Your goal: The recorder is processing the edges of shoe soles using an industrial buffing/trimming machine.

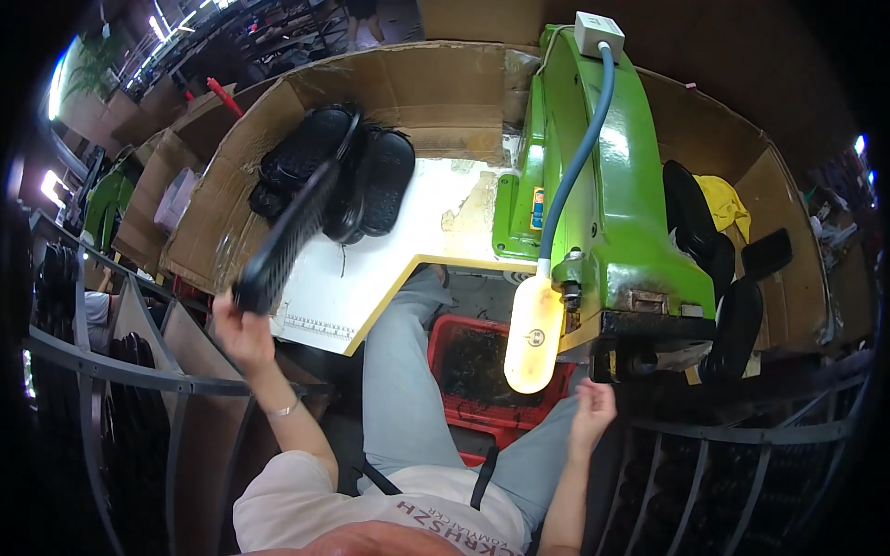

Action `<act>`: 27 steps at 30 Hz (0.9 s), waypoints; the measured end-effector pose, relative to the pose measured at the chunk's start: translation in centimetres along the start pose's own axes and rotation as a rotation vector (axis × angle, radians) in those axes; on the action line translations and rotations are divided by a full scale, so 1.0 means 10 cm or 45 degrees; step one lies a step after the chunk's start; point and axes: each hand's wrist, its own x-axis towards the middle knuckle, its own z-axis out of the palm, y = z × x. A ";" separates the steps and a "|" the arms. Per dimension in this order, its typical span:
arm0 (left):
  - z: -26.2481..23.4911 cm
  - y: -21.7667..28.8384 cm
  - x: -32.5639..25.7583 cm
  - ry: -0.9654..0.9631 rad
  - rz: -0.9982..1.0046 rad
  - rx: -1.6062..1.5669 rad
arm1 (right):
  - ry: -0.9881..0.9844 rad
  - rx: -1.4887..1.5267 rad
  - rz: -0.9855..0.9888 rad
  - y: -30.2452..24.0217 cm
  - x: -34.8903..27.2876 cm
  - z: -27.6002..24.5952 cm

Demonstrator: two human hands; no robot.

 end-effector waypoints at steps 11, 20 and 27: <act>0.93 -0.03 -1.52 -0.383 -1.197 -1.041 | -0.392 1.102 0.253 -0.48 -0.13 0.71; 2.28 -0.03 -1.33 -0.740 -0.915 -0.368 | 0.163 0.665 -0.401 -0.91 0.31 -0.08; 2.17 -0.14 -1.24 -0.635 -0.715 -0.352 | 0.100 0.514 -0.425 -0.76 0.41 0.09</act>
